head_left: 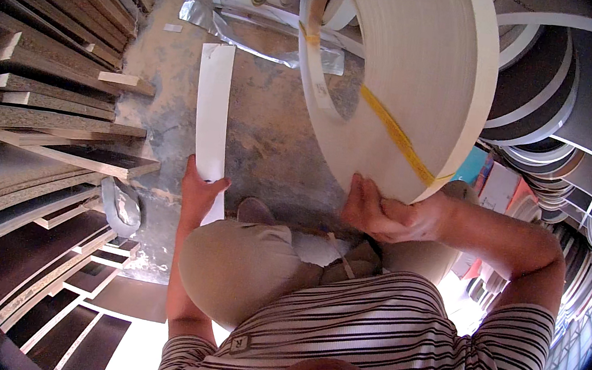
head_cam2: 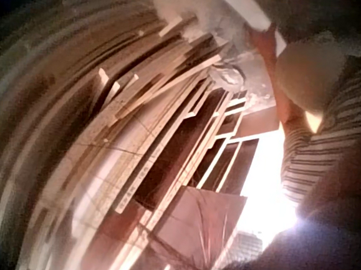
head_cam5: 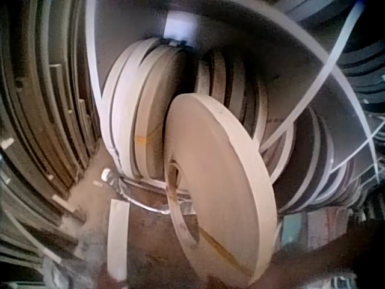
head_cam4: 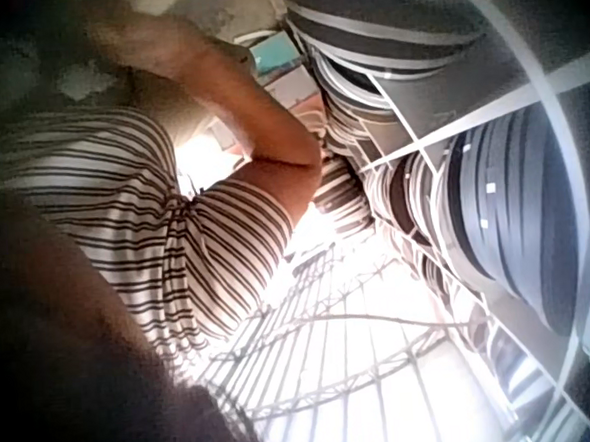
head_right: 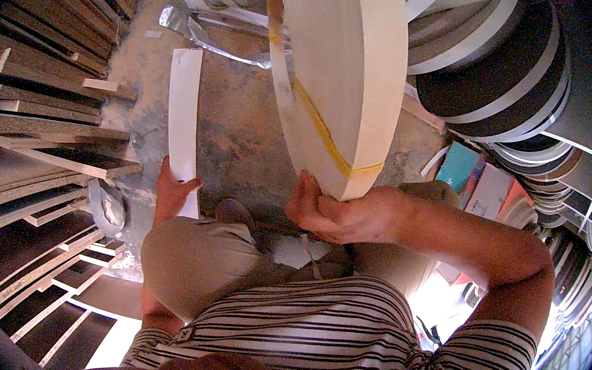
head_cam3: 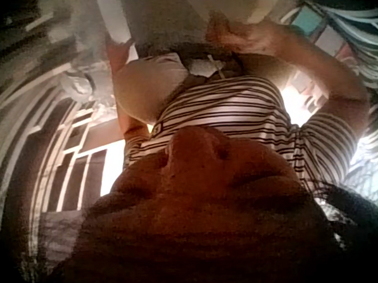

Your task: The person browses a storage rack filled with various curved and straight trim pieces. They repeatedly pick up different items, compare them to a white rectangular sample held in their left hand, and place them back on the rack. The person handles both straight and circular white trim pieces, examining their fit and appearance against the sample.

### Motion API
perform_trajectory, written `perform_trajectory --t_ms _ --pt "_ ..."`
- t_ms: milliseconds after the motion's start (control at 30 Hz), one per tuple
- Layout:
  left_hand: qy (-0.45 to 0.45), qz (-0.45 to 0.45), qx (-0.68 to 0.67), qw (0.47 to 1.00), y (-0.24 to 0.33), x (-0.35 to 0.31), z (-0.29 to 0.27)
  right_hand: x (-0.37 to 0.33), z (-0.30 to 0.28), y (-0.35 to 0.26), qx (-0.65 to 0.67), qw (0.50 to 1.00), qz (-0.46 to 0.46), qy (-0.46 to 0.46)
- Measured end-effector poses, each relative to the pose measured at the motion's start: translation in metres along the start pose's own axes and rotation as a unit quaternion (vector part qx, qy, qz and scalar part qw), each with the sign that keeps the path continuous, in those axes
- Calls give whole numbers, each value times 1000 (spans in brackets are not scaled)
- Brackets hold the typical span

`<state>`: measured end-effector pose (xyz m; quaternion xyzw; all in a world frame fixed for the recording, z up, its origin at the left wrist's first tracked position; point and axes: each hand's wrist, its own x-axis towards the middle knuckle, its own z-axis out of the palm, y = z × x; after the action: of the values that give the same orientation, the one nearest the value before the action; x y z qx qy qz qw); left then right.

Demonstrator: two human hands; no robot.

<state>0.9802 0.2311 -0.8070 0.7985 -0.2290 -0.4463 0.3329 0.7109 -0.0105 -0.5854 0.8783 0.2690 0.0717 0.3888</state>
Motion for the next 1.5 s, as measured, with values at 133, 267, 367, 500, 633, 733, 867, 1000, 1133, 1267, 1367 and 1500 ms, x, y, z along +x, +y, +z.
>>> perform_trajectory --t_ms 133,267,367,500,633,733,867,1000,1133,1267,1367,1500 --pt "3 11 -16 1000 -8 2 4 -2 0 -6 -20 1000 12 7" --pt "5 -1 2 1000 3 -2 4 2 0 3 -8 1000 8 5" --pt "3 18 -27 999 10 -9 2 4 -3 10 38 999 9 -10" --pt "33 95 17 995 -1 -23 -5 14 -4 47 171 980 107 1" --pt "33 47 16 998 56 -54 -32 35 27 134 252 935 249 -6" --pt "58 72 14 996 54 -68 -46 29 66 208 305 911 268 68" --pt "89 128 82 984 91 -85 -62 -9 118 256 439 858 264 29" --pt "97 157 100 978 112 -87 -66 -9 122 271 419 871 256 -2" --pt "68 216 144 963 124 -76 -71 0 109 258 390 871 297 7" --pt "26 219 143 965 143 -69 -71 -1 122 252 443 821 347 96" --pt "26 206 141 968 153 -72 -71 3 129 253 467 797 365 112" --pt "35 193 146 970 160 -75 -75 14 135 242 411 815 392 116"
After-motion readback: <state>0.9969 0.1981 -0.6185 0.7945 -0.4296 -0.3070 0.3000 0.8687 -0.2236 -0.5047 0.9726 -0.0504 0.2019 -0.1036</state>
